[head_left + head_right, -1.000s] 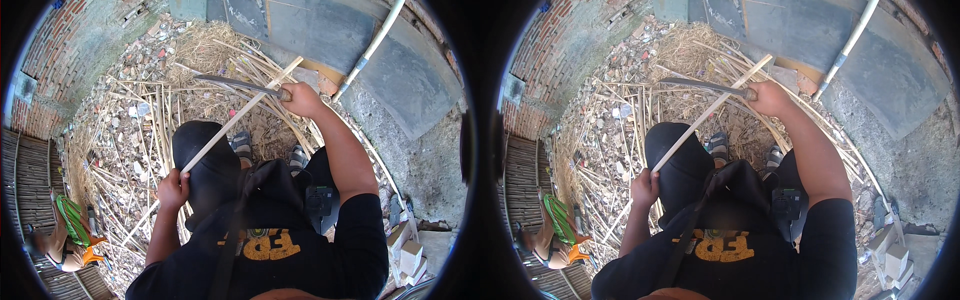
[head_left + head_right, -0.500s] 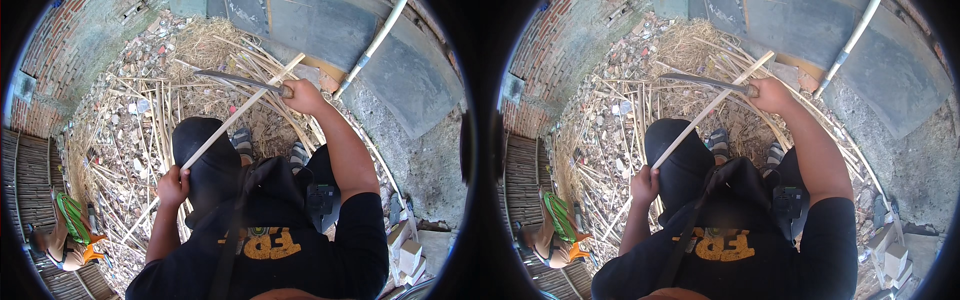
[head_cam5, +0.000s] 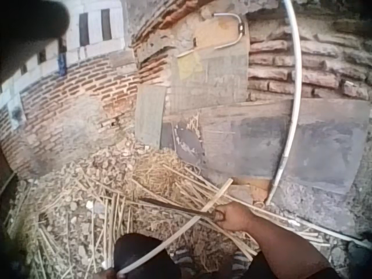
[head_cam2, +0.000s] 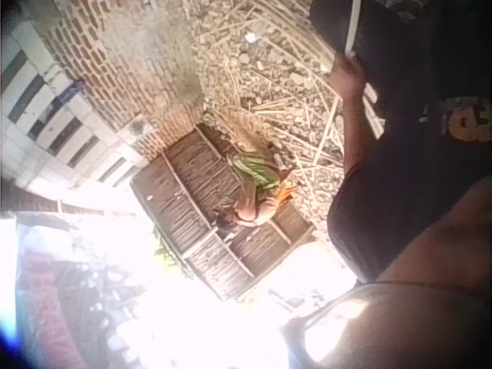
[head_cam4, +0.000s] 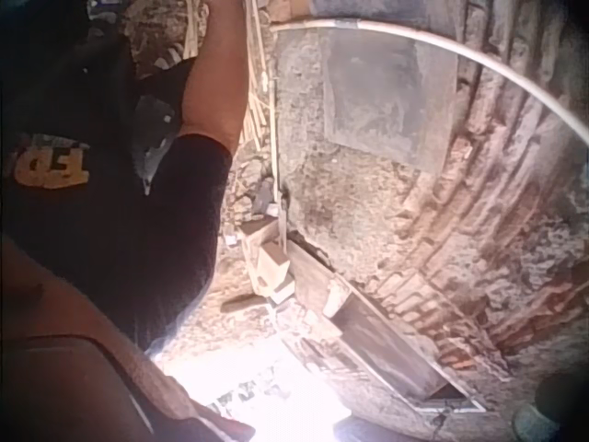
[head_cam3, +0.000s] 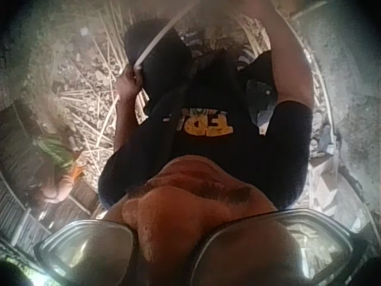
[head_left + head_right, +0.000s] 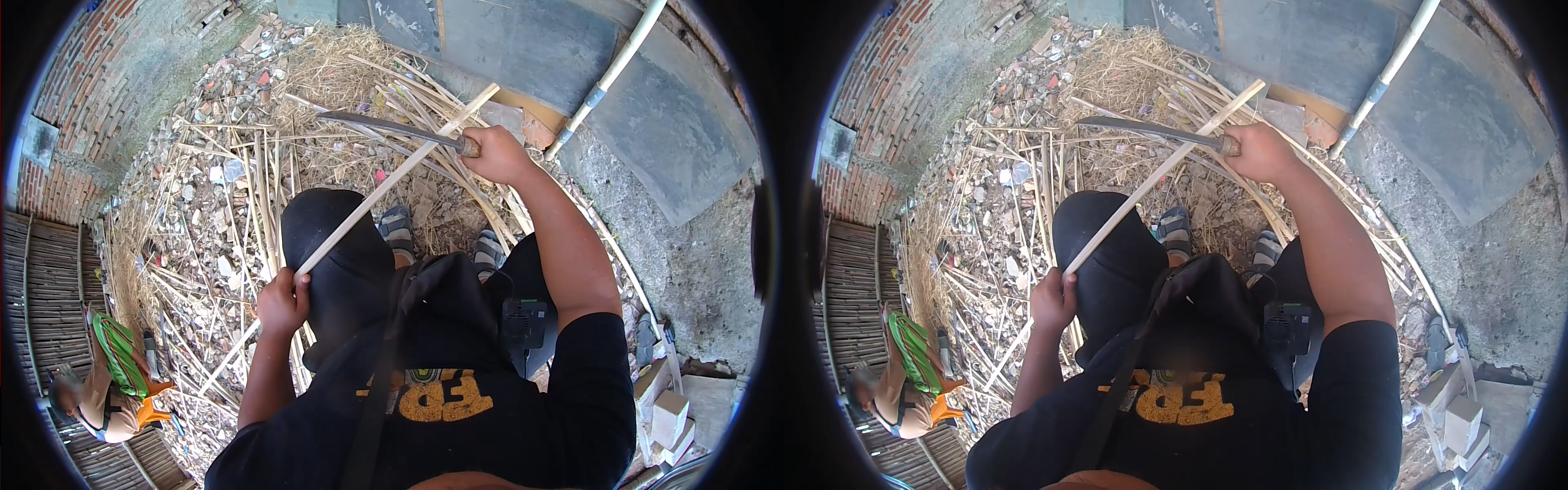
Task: The person shaves a thin strip of bamboo using a large curved blade held in their right hand while securing the strip with their left hand.
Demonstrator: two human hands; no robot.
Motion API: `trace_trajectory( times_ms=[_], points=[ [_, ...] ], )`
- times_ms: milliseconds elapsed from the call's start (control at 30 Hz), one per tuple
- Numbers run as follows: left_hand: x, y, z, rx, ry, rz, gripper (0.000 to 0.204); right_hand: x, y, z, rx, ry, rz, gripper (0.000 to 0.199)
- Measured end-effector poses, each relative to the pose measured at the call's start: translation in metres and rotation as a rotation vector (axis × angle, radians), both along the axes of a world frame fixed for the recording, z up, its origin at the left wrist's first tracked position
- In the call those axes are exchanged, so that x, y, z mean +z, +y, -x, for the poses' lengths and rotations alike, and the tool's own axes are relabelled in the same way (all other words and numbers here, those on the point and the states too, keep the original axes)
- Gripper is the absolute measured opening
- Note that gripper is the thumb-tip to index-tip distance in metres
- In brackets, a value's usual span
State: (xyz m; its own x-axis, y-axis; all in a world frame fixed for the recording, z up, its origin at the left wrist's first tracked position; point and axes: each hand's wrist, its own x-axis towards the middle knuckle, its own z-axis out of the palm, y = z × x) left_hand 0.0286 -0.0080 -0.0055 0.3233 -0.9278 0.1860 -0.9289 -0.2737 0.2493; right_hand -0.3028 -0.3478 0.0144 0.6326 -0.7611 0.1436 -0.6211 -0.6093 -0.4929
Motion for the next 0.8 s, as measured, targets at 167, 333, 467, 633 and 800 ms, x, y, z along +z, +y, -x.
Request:
trace_trajectory(
  times_ms=[167, 333, 467, 633, 800],
  points=[
    [0.0005, -0.0002, 0.0000, 0.001, 0.013, -0.004, 0.035, -0.0033, -0.0015, 0.0006, 0.012, -0.017, 0.036, 0.038],
    [0.0006, -0.0007, -0.0001, -0.004, -0.003, -0.005, 0.034, -0.0055, -0.0019, 0.0003, 0.007, -0.037, 0.039, 0.037],
    [-0.0015, 0.0001, -0.0015, -0.005, 0.002, 0.000, 0.033, -0.0034, -0.0014, 0.0002, 0.009, -0.039, 0.026, 0.037],
    [-0.0014, 0.0005, -0.0010, 0.001, 0.014, -0.005, 0.034, -0.0051, -0.0015, 0.0000, 0.010, -0.047, 0.037, 0.036],
    [0.0005, 0.0011, 0.0001, 0.002, 0.006, -0.002, 0.035, -0.0067, -0.0016, -0.0015, 0.012, -0.054, 0.033, 0.034]
  ],
)
